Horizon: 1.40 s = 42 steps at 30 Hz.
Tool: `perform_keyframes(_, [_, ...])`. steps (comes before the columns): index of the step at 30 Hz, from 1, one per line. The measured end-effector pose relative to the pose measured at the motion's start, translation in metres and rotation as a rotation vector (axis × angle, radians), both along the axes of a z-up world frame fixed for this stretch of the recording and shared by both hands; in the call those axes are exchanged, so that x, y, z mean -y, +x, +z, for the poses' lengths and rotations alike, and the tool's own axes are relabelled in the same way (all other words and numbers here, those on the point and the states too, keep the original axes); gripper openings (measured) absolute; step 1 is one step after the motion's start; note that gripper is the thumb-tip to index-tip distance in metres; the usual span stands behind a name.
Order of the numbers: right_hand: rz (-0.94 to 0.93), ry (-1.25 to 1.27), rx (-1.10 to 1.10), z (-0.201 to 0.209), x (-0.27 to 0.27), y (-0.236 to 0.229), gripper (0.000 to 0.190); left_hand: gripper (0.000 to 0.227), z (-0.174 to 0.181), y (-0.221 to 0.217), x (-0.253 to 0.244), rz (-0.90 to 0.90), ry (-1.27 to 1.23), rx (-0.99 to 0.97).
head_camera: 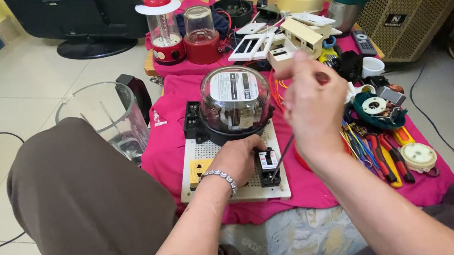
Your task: Assemble electronic components and a meter onto a mounting board using a screwdriver and small parts.
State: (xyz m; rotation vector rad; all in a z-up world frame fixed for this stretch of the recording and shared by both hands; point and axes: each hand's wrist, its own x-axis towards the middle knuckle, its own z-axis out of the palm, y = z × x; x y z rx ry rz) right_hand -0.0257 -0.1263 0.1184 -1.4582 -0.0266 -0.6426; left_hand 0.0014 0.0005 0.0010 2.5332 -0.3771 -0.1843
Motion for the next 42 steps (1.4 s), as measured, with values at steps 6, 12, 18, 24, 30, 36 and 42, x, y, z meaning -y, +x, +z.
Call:
perform_keyframes(6, [0.495,-0.103,-0.119,0.012,0.002,-0.008,0.033,0.024,-0.004,0.0,-0.001,-0.015,-0.018,0.015])
perform_keyframes(12, [0.944,-0.262,-0.111,0.031,0.002,0.009,0.063,0.027,-0.006,0.0,-0.001,-0.03,0.03,0.042])
perform_keyframes(18, [0.822,-0.061,-0.124,0.018,0.0,0.02,0.043,0.032,-0.01,0.004,-0.002,-0.02,-0.012,0.0])
perform_keyframes(24, [0.049,-0.127,0.078,-0.004,-0.004,-0.001,0.027,0.043,0.019,-0.018,0.008,-0.077,0.031,-0.025])
perform_keyframes(30, [0.157,-0.063,0.054,-0.002,-0.002,0.014,0.027,0.036,-0.004,-0.008,0.005,-0.061,0.078,0.019])
perform_keyframes(36, [-0.12,-0.146,0.091,-0.003,-0.01,0.002,0.023,0.031,-0.024,0.008,0.007,-0.021,0.043,0.093])
perform_keyframes(42, [0.676,-0.157,-0.118,0.011,0.008,0.01,0.028,0.032,-0.013,-0.004,0.001,-0.007,0.008,0.062])
